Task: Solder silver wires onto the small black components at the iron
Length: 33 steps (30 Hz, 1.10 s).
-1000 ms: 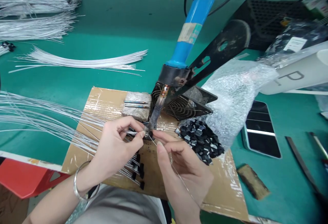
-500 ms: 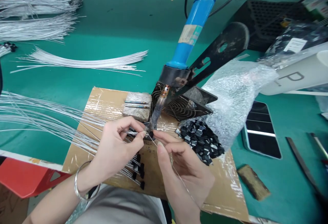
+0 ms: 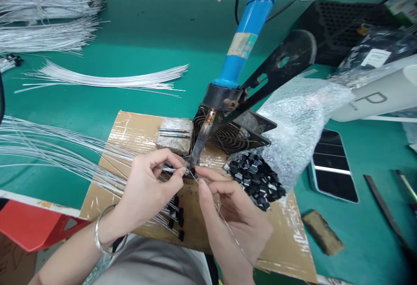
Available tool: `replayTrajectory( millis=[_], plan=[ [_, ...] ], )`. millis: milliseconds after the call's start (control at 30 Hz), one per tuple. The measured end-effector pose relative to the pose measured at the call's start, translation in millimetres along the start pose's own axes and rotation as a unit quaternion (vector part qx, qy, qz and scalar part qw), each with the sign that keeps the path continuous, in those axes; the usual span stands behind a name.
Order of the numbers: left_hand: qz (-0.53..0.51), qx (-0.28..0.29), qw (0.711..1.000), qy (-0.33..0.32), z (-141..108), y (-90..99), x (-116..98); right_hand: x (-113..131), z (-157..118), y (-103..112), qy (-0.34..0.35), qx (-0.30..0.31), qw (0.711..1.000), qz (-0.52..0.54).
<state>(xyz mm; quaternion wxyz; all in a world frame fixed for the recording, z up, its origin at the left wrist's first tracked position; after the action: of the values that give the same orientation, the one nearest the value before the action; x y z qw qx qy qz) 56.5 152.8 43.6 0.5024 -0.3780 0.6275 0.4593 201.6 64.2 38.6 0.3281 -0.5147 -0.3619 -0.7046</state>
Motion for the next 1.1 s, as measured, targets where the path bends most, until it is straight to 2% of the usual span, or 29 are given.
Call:
replayTrajectory(
  millis=[400, 833, 1100],
  plan=[
    [0.006, 0.0, 1.0, 0.011, 0, -0.2, 5, 0, 2, 1, -0.003, -0.01, 1.0, -0.012],
    [0.028, -0.009, 1.0, -0.009, -3, 1.6, -1, 2, 0, 1, 0.003, -0.015, 1.0, -0.004],
    [0.024, 0.003, 0.999, 0.035, -2, -0.3, 11, -3, 0, -1, 0.003, -0.003, 1.0, -0.004]
  ],
)
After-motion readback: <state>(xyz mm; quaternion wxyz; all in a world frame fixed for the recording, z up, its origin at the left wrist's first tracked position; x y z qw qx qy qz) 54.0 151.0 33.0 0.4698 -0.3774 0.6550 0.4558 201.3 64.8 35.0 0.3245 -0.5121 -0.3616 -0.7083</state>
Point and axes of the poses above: each hand's wrist, its own z-axis towards the middle knuckle, its own y-axis out of the back of the hand, x = y × z, the point moved 10 cm from there along z, towards the middle knuckle, and after that the axes turned 3 degrees about -z, right-handed, at the moved point
